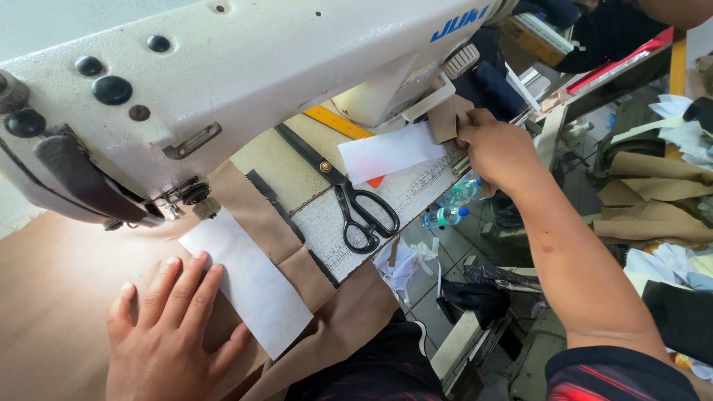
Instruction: Preparing fabric by cutting interfacing material, marking the fabric with a pencil, and trimming the pieces at a sewing workstation.
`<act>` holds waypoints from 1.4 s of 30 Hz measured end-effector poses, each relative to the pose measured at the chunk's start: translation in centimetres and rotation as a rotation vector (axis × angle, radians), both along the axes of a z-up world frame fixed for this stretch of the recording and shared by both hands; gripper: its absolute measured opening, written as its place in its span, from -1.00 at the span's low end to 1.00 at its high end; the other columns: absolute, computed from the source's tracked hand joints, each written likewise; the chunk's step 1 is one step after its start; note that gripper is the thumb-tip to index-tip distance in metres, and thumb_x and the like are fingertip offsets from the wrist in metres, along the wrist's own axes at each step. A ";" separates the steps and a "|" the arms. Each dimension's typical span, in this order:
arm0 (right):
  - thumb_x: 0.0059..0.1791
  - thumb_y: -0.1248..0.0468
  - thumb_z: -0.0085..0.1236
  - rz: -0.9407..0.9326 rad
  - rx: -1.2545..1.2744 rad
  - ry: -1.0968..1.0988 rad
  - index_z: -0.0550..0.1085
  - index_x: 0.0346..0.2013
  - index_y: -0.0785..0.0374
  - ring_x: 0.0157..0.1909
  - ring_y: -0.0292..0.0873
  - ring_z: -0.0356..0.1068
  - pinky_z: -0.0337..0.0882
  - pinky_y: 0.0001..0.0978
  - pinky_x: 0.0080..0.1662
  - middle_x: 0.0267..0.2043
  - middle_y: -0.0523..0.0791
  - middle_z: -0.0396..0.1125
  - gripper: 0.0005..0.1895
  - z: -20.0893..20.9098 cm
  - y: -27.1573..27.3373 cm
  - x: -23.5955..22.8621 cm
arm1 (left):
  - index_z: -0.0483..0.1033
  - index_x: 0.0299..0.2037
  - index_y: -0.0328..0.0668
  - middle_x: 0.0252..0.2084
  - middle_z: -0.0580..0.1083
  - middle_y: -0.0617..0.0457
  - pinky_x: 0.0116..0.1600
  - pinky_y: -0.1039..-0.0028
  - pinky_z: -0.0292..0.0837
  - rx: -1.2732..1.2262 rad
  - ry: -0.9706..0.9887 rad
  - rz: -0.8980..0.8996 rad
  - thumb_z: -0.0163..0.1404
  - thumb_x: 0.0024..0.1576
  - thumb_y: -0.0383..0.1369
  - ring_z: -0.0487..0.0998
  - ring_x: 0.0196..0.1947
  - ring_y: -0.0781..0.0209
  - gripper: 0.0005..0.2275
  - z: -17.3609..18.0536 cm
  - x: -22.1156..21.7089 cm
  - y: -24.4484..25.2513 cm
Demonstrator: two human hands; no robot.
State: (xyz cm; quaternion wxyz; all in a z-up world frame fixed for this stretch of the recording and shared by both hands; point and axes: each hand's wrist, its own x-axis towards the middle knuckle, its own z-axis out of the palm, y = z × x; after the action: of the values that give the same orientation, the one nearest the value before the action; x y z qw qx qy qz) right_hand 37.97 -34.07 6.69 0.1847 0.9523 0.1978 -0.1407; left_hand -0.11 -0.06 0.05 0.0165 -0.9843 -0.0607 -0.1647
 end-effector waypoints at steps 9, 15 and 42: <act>-0.11 0.40 -0.02 -0.005 -0.178 0.099 0.57 -0.01 -0.17 0.10 0.09 0.35 0.48 0.00 -0.10 0.34 -0.19 0.16 -0.52 1.1 0.6 0.4 | 0.43 0.30 0.13 0.45 0.37 0.19 0.38 0.06 0.23 -0.001 0.017 0.005 -0.04 -0.07 0.21 0.36 0.45 0.12 -0.29 0.2 -0.1 -0.1; -0.09 0.38 -0.07 0.081 -0.248 0.166 0.46 0.09 -0.21 0.13 0.08 0.31 0.51 0.00 -0.09 0.43 -0.13 0.05 -0.47 1.5 1.4 0.7 | 0.42 0.29 0.10 0.44 0.37 0.18 0.35 0.06 0.23 -0.019 -0.004 -0.010 -0.03 -0.04 0.19 0.37 0.43 0.11 -0.31 0.5 0.0 0.0; 0.01 0.17 0.00 0.282 0.215 0.006 0.58 0.02 0.03 0.37 0.03 0.26 0.41 0.06 0.17 0.54 -0.09 0.10 -0.67 0.3 -3.4 2.3 | 0.38 0.27 0.02 0.43 0.34 0.10 0.36 -0.07 0.14 -0.131 0.021 -0.041 0.04 -0.01 0.12 0.30 0.42 0.01 -0.35 0.9 -0.2 0.1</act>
State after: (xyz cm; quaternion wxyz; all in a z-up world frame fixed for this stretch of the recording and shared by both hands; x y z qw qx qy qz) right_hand 40.26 -37.49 7.03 0.0991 0.9290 0.3439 -0.0941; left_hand -0.30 0.03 0.92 -0.0505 -0.9860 -0.0508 -0.1505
